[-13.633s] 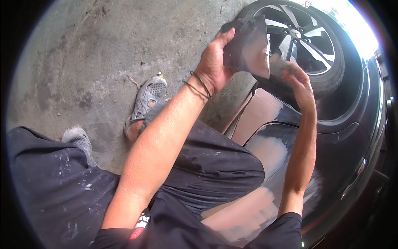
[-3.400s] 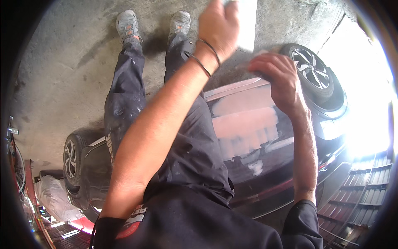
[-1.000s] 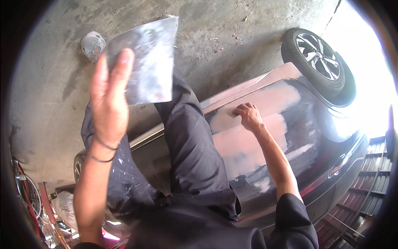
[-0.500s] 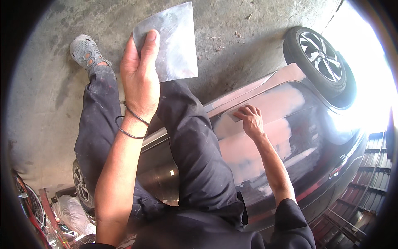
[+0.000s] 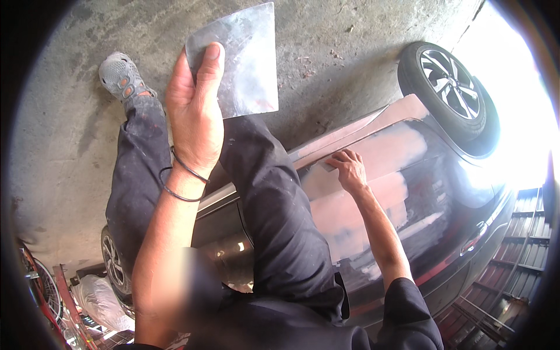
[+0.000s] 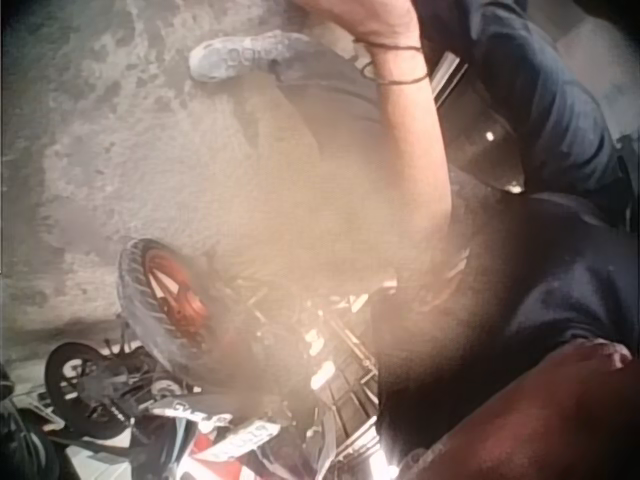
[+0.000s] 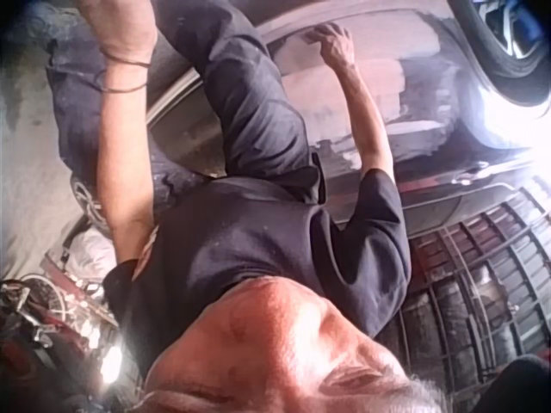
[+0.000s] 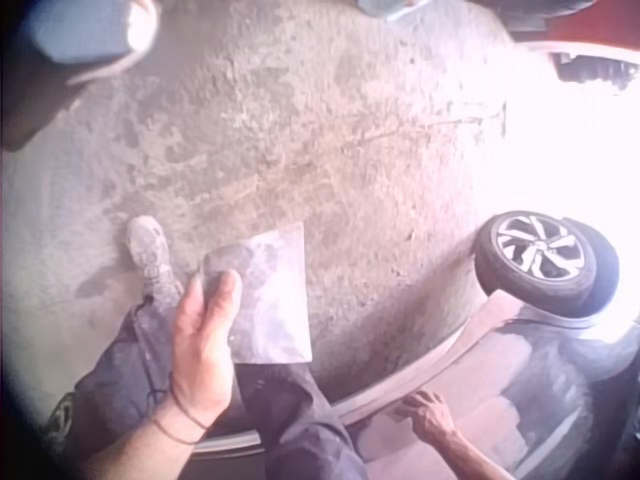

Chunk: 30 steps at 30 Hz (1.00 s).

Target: The person applies body filler to a car panel. They mix the putty on a spreader, then apply and smooth it onto a dented section of the car body.

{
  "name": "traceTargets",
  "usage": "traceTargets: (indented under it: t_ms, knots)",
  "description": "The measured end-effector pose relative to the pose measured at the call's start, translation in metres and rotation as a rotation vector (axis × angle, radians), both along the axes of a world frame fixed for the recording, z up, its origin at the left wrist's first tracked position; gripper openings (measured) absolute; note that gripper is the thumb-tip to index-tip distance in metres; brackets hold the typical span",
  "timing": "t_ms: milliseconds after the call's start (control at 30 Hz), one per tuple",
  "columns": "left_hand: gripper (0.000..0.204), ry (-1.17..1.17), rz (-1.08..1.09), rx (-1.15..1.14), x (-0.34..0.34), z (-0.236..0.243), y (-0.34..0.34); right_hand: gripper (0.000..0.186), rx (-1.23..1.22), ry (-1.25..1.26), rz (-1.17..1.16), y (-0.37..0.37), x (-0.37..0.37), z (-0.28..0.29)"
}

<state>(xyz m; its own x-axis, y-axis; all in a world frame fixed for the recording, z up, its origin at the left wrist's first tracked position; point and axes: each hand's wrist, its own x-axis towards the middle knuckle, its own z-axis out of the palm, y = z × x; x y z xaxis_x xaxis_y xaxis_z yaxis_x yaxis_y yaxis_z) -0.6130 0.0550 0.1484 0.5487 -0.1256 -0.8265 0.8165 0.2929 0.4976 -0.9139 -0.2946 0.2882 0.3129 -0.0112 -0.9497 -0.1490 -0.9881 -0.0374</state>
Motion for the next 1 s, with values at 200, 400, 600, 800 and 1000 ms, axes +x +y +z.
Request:
traceTargets:
  t_ms: [200,400,600,800,1000]
  knots:
    - [0.029,-0.001,0.041,-0.029,0.001,-0.003,-0.001,0.037,-0.062,0.142,0.035,0.006,0.013,-0.012]
    - [0.031,0.029,0.062,-0.043,0.002,-0.005,0.008,0.032,-0.108,0.347,0.122,0.017,0.035,0.037]
    - [0.032,0.063,0.046,-0.04,-0.002,-0.004,0.004,0.041,-0.025,0.051,0.015,-0.017,0.059,0.059]
    - [0.035,0.036,0.049,-0.047,0.0,-0.003,-0.005,0.048,-0.083,-0.053,0.018,-0.062,0.031,0.043]
    - [0.036,0.07,0.05,-0.046,0.0,-0.003,-0.008,0.046,-0.054,-0.016,0.018,-0.063,0.015,0.022]
